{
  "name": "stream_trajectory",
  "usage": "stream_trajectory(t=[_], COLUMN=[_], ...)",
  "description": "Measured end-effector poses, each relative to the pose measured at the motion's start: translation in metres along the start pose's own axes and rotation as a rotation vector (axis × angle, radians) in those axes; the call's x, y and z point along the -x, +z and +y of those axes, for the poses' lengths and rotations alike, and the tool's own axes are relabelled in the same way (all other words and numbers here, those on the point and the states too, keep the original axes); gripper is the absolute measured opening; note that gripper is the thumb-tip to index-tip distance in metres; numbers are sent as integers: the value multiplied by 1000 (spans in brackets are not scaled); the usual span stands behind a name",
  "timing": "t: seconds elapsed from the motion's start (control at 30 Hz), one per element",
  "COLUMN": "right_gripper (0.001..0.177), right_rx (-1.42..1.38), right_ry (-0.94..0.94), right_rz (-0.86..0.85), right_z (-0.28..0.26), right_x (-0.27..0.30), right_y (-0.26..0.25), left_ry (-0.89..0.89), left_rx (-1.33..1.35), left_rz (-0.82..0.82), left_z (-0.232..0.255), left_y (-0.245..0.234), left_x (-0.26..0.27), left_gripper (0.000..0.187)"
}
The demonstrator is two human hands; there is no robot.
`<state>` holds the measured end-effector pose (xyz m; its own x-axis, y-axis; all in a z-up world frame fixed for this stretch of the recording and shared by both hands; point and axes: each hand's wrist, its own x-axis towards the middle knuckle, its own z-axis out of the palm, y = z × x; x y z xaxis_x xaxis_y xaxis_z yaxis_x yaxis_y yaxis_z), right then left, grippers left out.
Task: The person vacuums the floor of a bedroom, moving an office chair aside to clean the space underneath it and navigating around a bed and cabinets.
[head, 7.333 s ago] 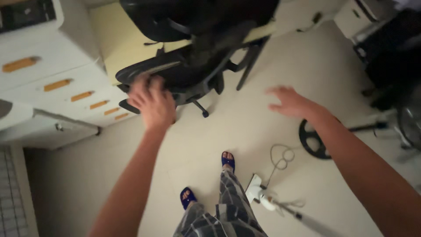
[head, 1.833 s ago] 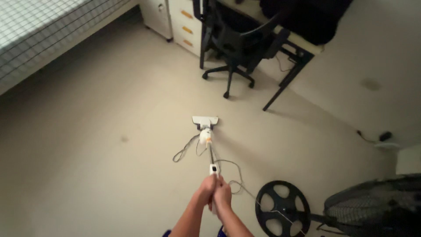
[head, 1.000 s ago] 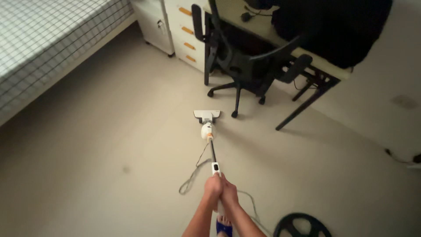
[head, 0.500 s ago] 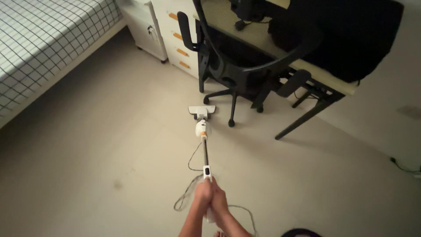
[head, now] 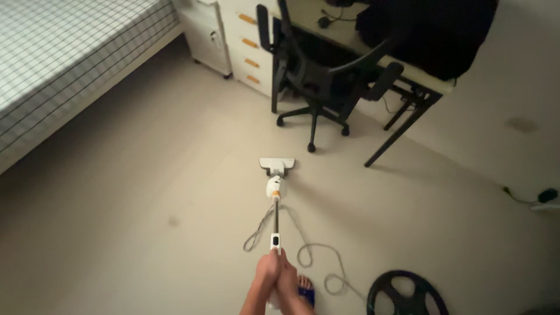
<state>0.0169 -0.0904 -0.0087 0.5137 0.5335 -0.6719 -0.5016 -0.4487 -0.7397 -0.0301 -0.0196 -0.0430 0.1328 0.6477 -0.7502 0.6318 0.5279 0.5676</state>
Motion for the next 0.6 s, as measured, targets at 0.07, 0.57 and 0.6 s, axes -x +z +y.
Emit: stream_trajectory(t=[0.07,0.57,0.6], right_gripper=[48,64,63], right_rx=[-121,-96,-143], right_ry=[-38,239,250], right_rz=[-28,57,26], right_z=[58,69,58], right_x=[38,241,246], right_y=[6,68,63], left_ry=[26,280,210], left_rx=[-94,-306,-207], left_rz=[3,19,28], left_z=[-46,-171,-169], left_y=[-17,-103,-98], left_x=[31,126,127], left_gripper=[72,65,64])
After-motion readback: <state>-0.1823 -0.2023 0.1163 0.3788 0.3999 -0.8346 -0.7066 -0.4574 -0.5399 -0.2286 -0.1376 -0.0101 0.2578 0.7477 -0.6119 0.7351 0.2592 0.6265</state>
